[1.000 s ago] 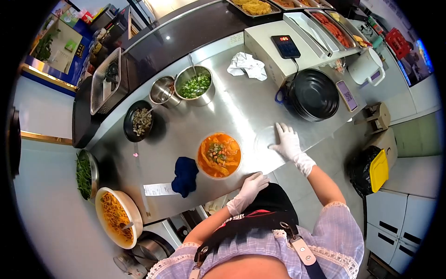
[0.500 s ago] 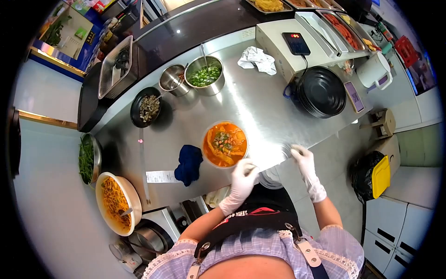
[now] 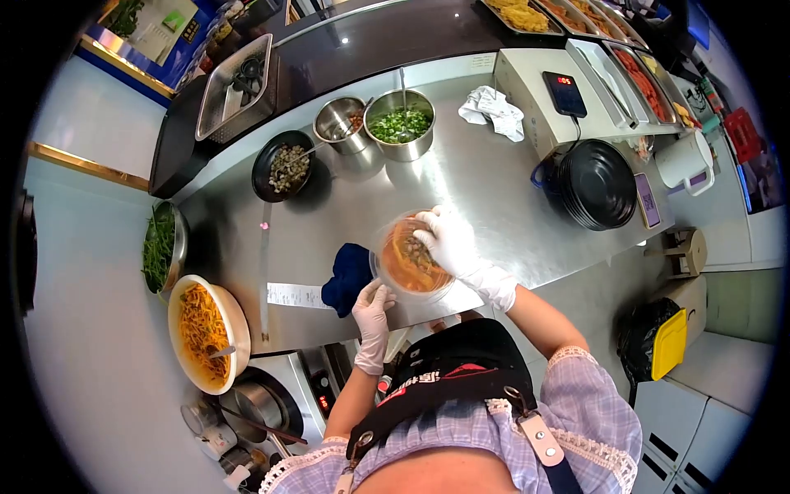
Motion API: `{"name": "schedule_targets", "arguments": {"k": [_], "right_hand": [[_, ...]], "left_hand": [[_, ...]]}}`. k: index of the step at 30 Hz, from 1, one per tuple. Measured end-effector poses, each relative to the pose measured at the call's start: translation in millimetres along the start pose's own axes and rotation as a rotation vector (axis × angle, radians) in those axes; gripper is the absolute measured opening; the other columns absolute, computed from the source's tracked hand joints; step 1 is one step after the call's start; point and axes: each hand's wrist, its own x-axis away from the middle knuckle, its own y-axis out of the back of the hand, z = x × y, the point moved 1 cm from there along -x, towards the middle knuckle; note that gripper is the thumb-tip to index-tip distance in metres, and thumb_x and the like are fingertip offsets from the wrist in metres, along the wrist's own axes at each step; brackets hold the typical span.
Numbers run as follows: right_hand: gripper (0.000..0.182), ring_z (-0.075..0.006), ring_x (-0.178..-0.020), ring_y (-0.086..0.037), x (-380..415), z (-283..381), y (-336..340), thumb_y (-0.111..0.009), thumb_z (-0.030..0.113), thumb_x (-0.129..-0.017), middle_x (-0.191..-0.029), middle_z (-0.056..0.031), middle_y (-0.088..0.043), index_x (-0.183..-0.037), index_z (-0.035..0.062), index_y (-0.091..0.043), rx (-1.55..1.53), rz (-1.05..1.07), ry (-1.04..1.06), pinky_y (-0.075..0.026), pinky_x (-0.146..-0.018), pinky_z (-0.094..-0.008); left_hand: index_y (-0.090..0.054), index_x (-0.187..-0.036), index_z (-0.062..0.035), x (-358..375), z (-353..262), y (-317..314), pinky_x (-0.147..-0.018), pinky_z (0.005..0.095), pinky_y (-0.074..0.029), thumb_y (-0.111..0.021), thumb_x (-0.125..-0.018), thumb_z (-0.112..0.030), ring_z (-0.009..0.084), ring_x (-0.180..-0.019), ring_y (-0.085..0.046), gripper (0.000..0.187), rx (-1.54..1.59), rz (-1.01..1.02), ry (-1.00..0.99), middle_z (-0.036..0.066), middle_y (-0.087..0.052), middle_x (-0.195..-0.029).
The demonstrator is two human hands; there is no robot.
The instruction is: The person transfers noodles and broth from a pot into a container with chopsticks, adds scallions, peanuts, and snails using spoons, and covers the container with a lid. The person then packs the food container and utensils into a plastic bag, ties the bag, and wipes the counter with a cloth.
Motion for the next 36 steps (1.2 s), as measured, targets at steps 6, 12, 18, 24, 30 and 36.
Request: {"name": "schedule_targets", "arguments": {"k": [6, 12, 18, 24, 30, 36], "right_hand": [[0.025, -0.0283, -0.092, -0.055, -12.5, -34.2, -7.8, -0.065, 0.024, -0.08, -0.089, -0.0091, -0.057, -0.1, 0.0092, -0.065, 0.038, 0.05, -0.104, -0.047, -0.08, -0.0382], [0.026, -0.0294, -0.094, -0.053, -12.9, -46.2, -15.5, -0.065, 0.023, -0.08, -0.093, -0.0098, -0.058, -0.102, 0.0087, -0.067, 0.025, 0.034, -0.151, -0.046, -0.082, -0.0388], [0.026, -0.0303, -0.096, -0.052, -12.0, -58.1, -18.6, -0.067, 0.018, -0.078, -0.094, -0.0117, -0.058, -0.101, 0.0063, -0.066, 0.036, -0.049, -0.075, -0.046, -0.084, -0.0385], [0.018, -0.0153, -0.076, -0.058, -11.8, -79.7, -29.0, -0.065, 0.016, -0.084, -0.083, -0.0061, -0.063, -0.092, -0.0005, -0.065, -0.666, 0.059, -0.573, -0.047, -0.072, -0.0291], [0.018, -0.0116, -0.071, -0.056, -25.1, -96.2, -22.7, -0.065, 0.017, -0.085, -0.077, -0.0044, -0.063, -0.087, -0.0012, -0.065, -0.779, 0.241, -0.606, -0.046, -0.069, -0.0265], [0.016, -0.012, -0.07, -0.056, -28.7, -104.2, -29.6, -0.064, 0.015, -0.084, -0.074, -0.0043, -0.063, -0.085, -0.0008, -0.065, -0.691, 0.308, -0.587, -0.046, -0.069, -0.0271]], "left_hand": [[-0.064, -0.102, 0.0012, -9.5, -10.6, -13.6, -0.057, 0.0201, -0.047, -0.065, -0.087, -0.01, 0.0083, -0.065, -0.059, 0.019, -0.079, -0.028, -0.049, 0.004, -0.065, -0.083], [-0.065, -0.1, 0.0009, -13.0, -15.7, -19.5, -0.054, 0.0204, -0.048, -0.066, -0.086, -0.012, 0.0082, -0.066, -0.059, 0.019, -0.124, -0.039, -0.02, 0.004, -0.066, -0.085], [-0.063, -0.103, 0.0006, -13.9, -16.1, -24.9, -0.055, 0.0222, -0.051, -0.066, -0.086, -0.013, 0.0105, -0.072, -0.06, 0.022, -0.141, -0.018, 0.03, 0.006, -0.065, -0.09], [-0.061, -0.102, -0.0001, -19.0, -19.5, -20.6, -0.058, 0.0239, -0.052, -0.064, -0.088, -0.015, 0.0103, -0.071, -0.058, 0.021, -0.092, 0.04, 0.195, 0.003, -0.062, -0.087], [-0.058, -0.098, 0.0016, -29.2, -11.9, -13.7, -0.06, 0.025, -0.051, -0.061, -0.09, -0.014, 0.0114, -0.067, -0.057, 0.018, -0.109, 0.155, 0.205, 0.005, -0.059, -0.08], [-0.055, -0.099, 0.0037, -44.7, -7.7, -1.2, -0.067, 0.0274, -0.049, -0.062, -0.089, -0.012, 0.0149, -0.072, -0.059, 0.02, 0.092, 0.382, 0.326, 0.007, -0.061, -0.08]]}}
